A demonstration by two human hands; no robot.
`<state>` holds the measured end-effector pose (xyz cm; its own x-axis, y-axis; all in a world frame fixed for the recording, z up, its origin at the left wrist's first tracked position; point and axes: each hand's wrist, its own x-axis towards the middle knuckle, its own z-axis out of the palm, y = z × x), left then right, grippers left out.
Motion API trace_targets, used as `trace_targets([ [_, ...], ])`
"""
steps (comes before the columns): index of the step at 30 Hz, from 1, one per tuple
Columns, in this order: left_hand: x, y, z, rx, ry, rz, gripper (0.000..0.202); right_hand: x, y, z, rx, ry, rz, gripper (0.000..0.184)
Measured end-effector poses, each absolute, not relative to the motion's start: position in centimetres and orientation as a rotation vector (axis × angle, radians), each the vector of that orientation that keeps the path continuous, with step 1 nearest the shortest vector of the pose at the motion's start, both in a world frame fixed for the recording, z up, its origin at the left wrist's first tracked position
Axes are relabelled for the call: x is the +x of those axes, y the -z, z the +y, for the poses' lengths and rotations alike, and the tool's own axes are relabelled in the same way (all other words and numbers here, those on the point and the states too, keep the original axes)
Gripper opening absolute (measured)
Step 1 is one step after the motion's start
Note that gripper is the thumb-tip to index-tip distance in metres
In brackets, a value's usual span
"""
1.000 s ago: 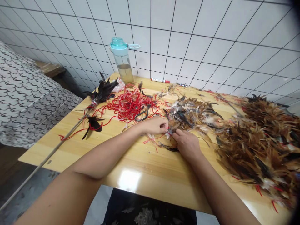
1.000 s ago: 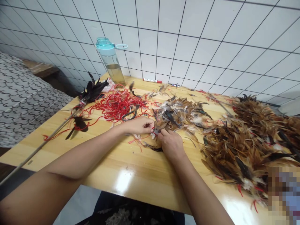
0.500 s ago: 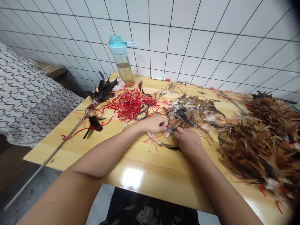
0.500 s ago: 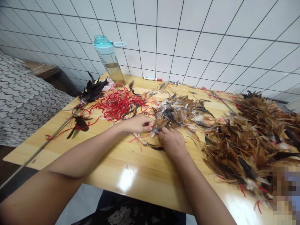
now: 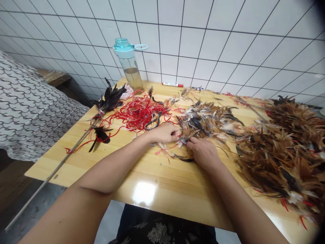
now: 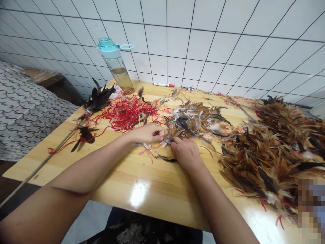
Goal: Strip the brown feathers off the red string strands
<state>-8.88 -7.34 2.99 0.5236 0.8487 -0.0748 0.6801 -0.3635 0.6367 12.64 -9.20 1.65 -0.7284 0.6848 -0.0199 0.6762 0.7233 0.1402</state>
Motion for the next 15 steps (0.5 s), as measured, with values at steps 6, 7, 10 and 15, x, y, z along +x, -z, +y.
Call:
trace_targets([
  [6, -8.91, -2.97, -7.26, 2.139, -0.354, 1.236, 0.008, 12.6, -1.73, -9.16, 1.133, -0.195, 2.854, 0.024],
  [7, -8.92, -2.95, -7.24, 2.141, -0.352, 1.238, 0.008, 12.63, -1.71, -9.18, 1.134, -0.193, 2.856, 0.024],
  [10, -8.97, -2.95, -7.21, 2.142, -0.317, 1.231, 0.008, 12.74, -1.52, -9.34, 1.152, -0.195, 2.86, 0.021],
  [15, -9.13, -3.06, -7.32, 2.114, -0.307, 1.235, 0.007, 12.75, -1.16, -9.82, 1.247, -0.186, 2.851, 0.019],
])
